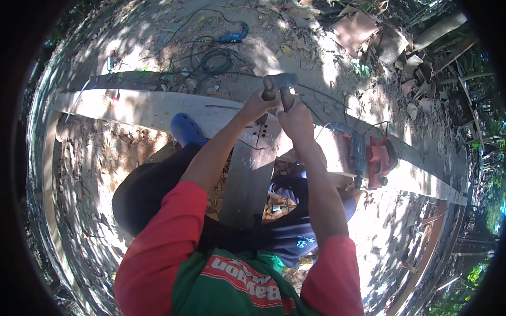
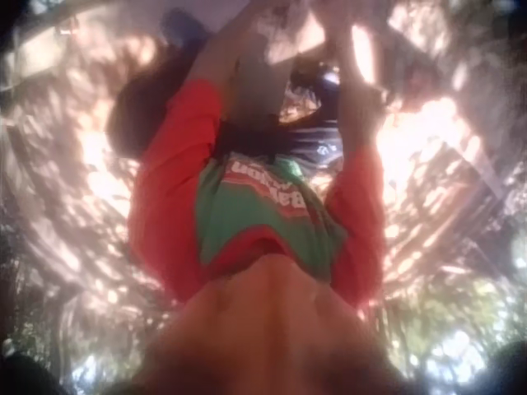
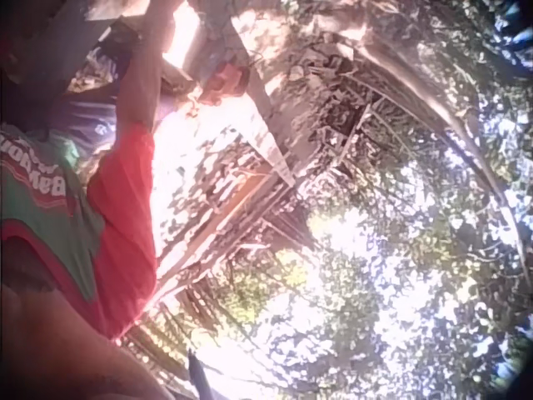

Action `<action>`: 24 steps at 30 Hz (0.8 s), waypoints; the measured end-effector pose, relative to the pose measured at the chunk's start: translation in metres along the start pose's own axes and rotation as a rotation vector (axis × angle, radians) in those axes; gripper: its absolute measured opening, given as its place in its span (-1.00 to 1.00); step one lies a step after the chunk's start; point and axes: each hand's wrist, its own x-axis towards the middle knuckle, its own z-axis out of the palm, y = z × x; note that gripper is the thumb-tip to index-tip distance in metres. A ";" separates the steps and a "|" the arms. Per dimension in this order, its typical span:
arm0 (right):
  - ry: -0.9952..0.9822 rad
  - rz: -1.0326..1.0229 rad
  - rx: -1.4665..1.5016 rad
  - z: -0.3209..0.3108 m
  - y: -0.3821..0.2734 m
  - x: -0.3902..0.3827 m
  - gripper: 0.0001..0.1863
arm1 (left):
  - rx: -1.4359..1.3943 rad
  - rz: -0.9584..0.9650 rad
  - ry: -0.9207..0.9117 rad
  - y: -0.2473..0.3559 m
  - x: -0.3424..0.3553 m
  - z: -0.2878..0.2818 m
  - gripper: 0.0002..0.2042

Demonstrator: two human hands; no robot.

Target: The person constructs a wooden frame outdoors by using a power drill to make holes, a hammer and chisel to shape joints, and a circular saw to cut a board.

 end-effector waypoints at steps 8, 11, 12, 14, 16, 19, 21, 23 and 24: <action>-0.217 0.318 0.559 0.065 0.081 -0.129 -0.89 | 0.049 0.140 0.166 0.001 -0.043 -0.001 -0.31; -0.300 0.340 0.433 0.109 0.115 -0.152 -0.90 | -0.013 0.092 0.481 -0.038 -0.103 0.003 -0.31; -0.354 0.328 0.362 0.123 0.119 -0.160 -0.86 | -0.045 0.051 0.594 -0.057 -0.130 -0.005 -0.33; -0.333 0.244 0.154 0.137 0.139 -0.164 -0.77 | -0.296 0.034 0.640 -0.078 -0.184 0.003 -0.47; -0.243 0.069 -0.110 0.148 0.152 -0.167 -0.67 | -0.281 -0.107 0.637 -0.087 -0.231 0.005 -0.59; -0.270 0.134 -0.097 0.152 0.156 -0.161 -0.57 | -0.327 -0.120 0.625 -0.066 -0.237 0.010 -0.70; -0.281 0.115 -0.093 0.154 0.153 -0.162 -0.59 | -0.309 -0.059 0.601 -0.045 -0.220 0.006 -0.71; -0.294 0.114 -0.102 0.154 0.152 -0.163 -0.60 | -0.251 0.060 0.566 -0.029 -0.198 0.002 -0.70; -0.295 0.124 -0.116 0.153 0.154 -0.160 -0.60 | -0.241 0.143 0.546 -0.017 -0.183 0.004 -0.70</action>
